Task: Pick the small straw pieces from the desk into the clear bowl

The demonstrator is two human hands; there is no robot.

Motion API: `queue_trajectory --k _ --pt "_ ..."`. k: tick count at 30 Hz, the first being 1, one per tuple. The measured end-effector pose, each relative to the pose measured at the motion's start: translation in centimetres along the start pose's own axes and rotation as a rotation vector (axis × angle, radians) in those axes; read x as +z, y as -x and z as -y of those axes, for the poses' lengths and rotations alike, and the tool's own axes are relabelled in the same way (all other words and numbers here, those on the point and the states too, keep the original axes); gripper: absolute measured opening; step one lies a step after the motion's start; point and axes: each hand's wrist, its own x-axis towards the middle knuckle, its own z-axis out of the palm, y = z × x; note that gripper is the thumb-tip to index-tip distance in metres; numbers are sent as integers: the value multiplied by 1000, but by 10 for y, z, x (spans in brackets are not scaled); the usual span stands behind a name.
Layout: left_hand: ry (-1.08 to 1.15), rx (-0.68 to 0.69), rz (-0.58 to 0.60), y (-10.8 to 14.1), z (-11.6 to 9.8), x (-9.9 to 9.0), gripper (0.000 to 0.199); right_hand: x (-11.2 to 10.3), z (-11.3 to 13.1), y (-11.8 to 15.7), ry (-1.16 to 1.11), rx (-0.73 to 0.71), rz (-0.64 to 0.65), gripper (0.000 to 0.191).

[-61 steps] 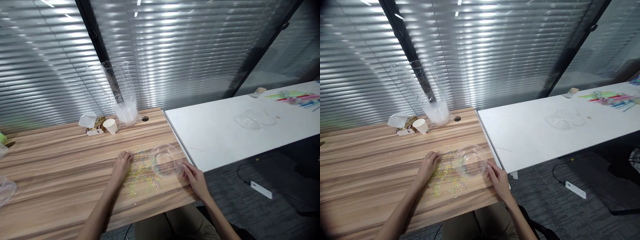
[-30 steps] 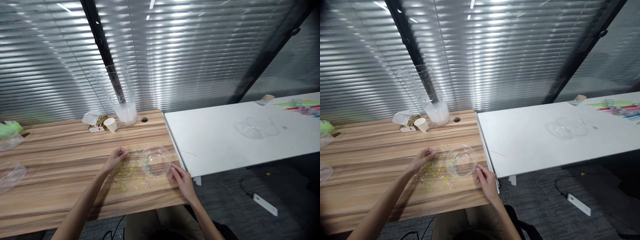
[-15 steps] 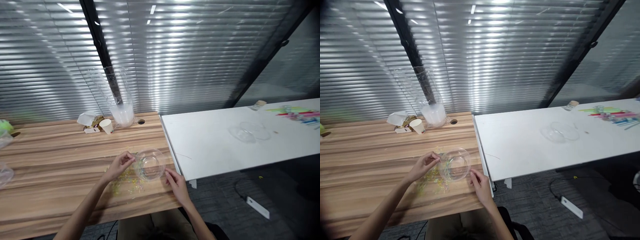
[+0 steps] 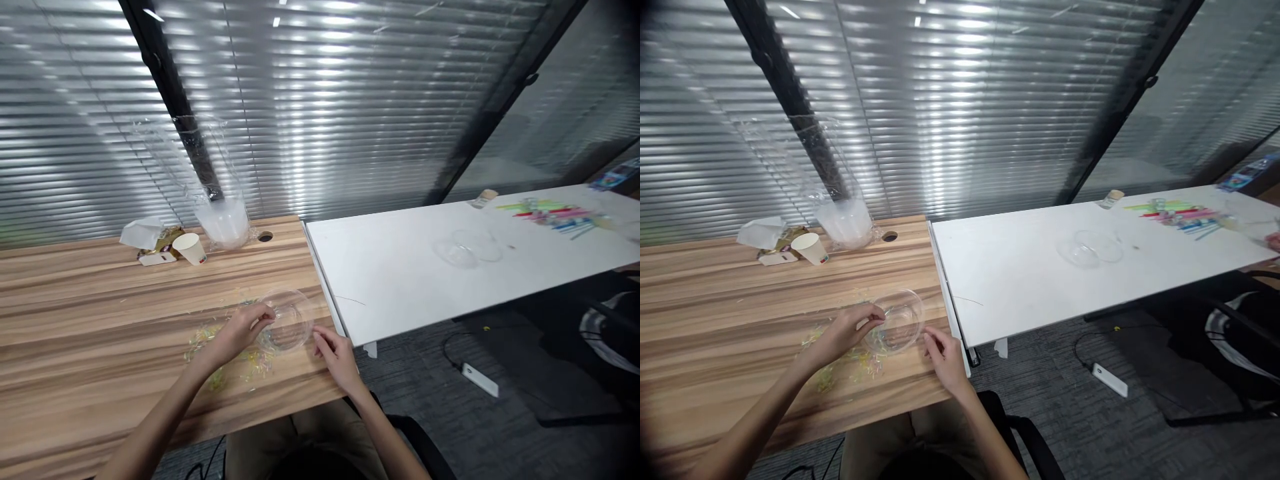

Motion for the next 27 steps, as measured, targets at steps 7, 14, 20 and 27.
queue_trajectory --k 7,14,20,27 --pt "9 -78 -171 10 4 2 21 -2 -1 1 28 0 21 40" --pt "-2 -73 -240 15 -1 7 21 -1 -3 1 14 14 -7 40" --pt "-68 5 -194 14 -8 6 24 -1 -3 1 27 -3 6 40" --pt "-132 -63 -363 47 -13 -12 25 -2 -3 1 26 11 12 40"
